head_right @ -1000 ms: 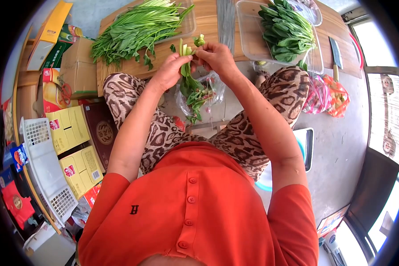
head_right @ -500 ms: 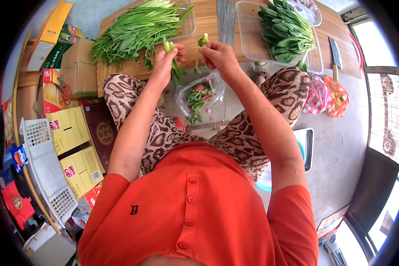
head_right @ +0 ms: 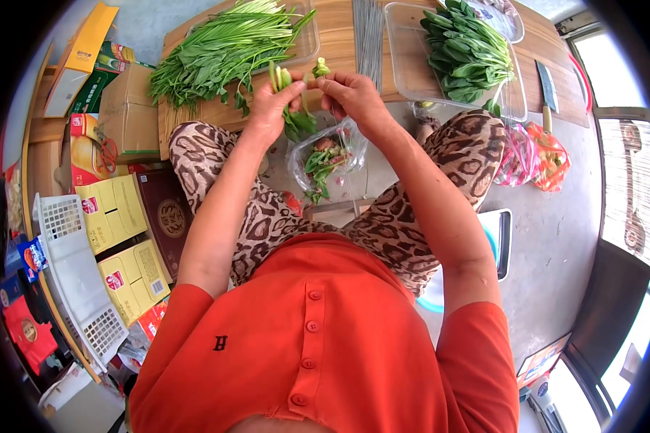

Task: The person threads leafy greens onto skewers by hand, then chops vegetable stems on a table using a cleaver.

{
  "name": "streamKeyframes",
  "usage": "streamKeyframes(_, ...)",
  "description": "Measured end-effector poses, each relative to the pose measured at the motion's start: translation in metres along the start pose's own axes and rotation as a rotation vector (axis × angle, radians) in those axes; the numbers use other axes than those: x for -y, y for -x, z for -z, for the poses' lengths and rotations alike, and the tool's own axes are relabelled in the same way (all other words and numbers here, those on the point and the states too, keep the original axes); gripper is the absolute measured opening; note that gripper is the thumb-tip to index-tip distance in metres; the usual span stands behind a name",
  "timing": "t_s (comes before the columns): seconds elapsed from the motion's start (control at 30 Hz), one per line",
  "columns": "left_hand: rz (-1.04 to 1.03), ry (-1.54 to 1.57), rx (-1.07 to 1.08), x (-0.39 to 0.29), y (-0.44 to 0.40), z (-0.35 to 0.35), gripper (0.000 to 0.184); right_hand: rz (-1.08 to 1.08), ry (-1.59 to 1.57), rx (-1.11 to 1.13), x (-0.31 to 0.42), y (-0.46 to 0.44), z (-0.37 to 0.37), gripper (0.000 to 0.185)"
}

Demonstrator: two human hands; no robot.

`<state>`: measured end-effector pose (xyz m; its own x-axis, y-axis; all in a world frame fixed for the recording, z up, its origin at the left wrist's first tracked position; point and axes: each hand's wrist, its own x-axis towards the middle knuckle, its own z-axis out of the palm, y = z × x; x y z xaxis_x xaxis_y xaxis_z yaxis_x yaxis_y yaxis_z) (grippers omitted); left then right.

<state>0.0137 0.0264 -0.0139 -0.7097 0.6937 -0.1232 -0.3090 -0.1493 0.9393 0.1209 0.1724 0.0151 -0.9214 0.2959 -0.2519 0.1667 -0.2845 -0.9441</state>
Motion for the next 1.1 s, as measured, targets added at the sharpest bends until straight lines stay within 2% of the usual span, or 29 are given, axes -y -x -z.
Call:
streamKeyframes(0.23, -0.087, 0.079, -0.161, -0.007, -0.010, 0.016, 0.007, -0.089, 0.128, 0.245, 0.008, 0.015, -0.003, 0.024)
streamKeyframes(1.1, -0.165, 0.022, -0.073, -0.003, -0.009, 0.013, 0.006, -0.132, 0.179, 0.218, 0.007, 0.015, -0.005, 0.024)
